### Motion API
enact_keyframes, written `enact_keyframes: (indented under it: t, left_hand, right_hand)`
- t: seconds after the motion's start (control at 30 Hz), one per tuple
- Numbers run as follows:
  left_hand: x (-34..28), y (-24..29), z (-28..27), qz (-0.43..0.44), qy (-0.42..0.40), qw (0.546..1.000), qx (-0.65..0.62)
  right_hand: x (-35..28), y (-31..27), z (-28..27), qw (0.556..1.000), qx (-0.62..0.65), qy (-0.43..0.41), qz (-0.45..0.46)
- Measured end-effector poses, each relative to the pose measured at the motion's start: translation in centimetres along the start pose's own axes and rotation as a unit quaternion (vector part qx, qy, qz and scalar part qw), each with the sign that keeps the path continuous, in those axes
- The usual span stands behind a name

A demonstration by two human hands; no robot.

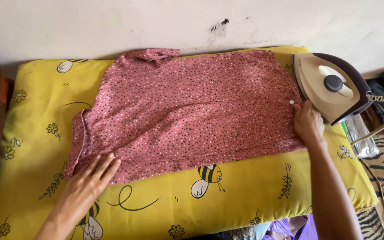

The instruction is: The person irons a pink polka-dotted shirt on a yellow ironing board, smoothing the fabric with an electric iron. They fold the shirt neatly after ironing and place it on a stack of other clothes.

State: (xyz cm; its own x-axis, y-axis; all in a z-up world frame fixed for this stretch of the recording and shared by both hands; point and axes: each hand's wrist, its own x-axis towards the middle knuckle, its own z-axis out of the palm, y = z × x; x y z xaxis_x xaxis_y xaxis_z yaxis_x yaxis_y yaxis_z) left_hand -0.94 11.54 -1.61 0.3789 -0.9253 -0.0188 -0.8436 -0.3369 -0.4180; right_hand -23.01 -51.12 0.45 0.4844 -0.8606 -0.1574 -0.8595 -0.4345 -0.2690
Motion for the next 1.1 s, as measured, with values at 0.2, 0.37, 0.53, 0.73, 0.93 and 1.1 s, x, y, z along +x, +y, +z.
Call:
enact_keyframes:
  t: [0.2, 0.37, 0.53, 0.73, 0.93, 1.1]
  left_hand:
    - [-1.9, 0.1, -4.3, 0.052, 0.021, 0.998, 0.006]
    - [-4.9, 1.3, -4.9, 0.037, 0.076, 0.994, -0.069]
    - [-7.4, 4.4, -1.1, 0.010, 0.118, 0.989, -0.087]
    - [-3.1, 1.1, -7.2, 0.045, 0.046, 0.957, -0.282]
    - [7.2, -5.8, -10.5, -0.215, -0.171, 0.849, -0.453]
    - [14.3, -9.1, -0.1, -0.287, -0.058, 0.855, -0.429]
  right_hand:
    - [-3.1, 1.1, -3.8, 0.995, 0.023, -0.091, 0.018]
    - [-6.2, 3.5, -4.8, 0.992, -0.013, -0.118, 0.032]
    - [-8.4, 4.4, -3.8, 0.987, -0.070, -0.132, 0.067]
    - [-8.9, 3.4, -3.6, 0.966, -0.210, 0.107, -0.102]
    - [-2.4, -4.3, -1.7, 0.944, -0.171, 0.079, -0.273]
    - [0.5, -11.4, -1.0, 0.959, -0.175, -0.057, -0.216]
